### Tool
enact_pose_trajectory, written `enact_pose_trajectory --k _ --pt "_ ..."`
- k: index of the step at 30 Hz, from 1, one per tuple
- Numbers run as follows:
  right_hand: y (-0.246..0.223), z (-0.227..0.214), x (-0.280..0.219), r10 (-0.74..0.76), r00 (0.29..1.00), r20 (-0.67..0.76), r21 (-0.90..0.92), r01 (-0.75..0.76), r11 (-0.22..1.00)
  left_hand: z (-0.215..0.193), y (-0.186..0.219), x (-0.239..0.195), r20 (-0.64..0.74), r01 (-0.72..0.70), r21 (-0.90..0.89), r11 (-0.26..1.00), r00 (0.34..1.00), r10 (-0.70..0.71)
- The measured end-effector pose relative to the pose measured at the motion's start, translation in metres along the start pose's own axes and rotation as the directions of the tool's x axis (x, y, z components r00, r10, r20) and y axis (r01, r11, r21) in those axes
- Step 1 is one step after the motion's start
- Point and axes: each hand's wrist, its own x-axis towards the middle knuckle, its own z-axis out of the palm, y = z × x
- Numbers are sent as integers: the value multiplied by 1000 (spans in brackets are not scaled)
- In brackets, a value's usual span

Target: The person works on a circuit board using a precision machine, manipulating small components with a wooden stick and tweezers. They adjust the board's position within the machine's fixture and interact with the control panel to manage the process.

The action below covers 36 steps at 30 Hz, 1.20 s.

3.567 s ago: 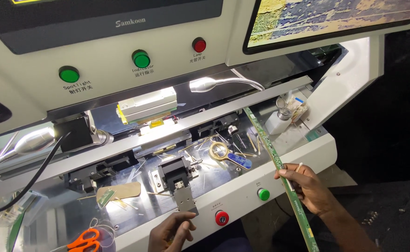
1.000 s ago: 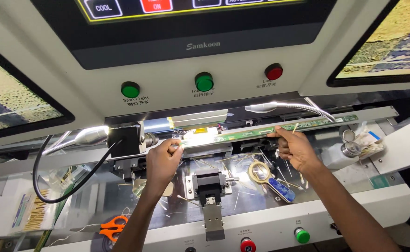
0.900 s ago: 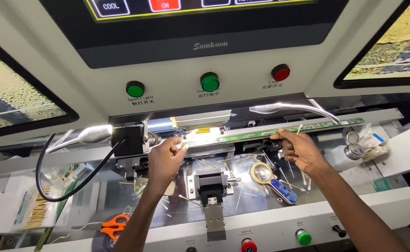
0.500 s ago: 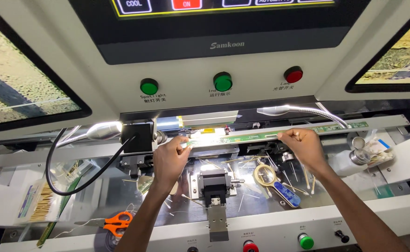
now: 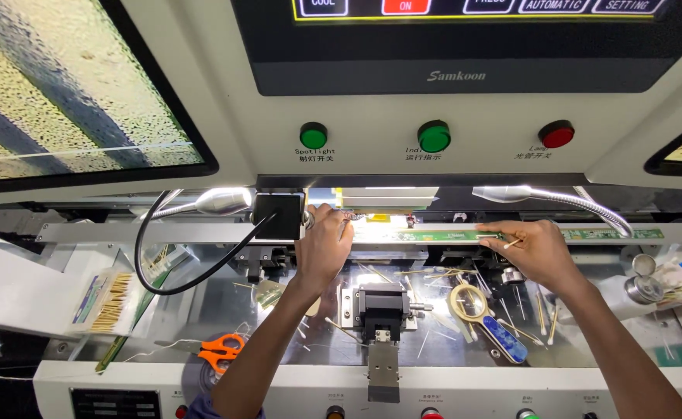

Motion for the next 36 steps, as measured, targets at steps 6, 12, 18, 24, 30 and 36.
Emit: enact_pose_trajectory --k 6,12,18,24,30,36 --pt "4 0 5 -3 1000 -16 60 4 998 44 -23 17 -170 -199 -18 980 966 193" --pt "12 1 14 -87 996 24 -10 88 996 44 -16 16 -126 -84 -120 989 990 69" --pt "25 7 13 -139 990 29 -52 140 989 54 -26 20 -136 -74 -144 987 989 54" --pt "27 9 17 -154 988 13 -80 154 985 55 -25 21 -139 -49 -140 989 990 30" --pt "29 7 17 -138 990 18 -104 139 985 55 -24 20 -139 -32 -134 990 990 13" --pt "30 7 20 -132 991 14 -99 133 986 58 -27 21 -129 -28 -119 993 992 12"
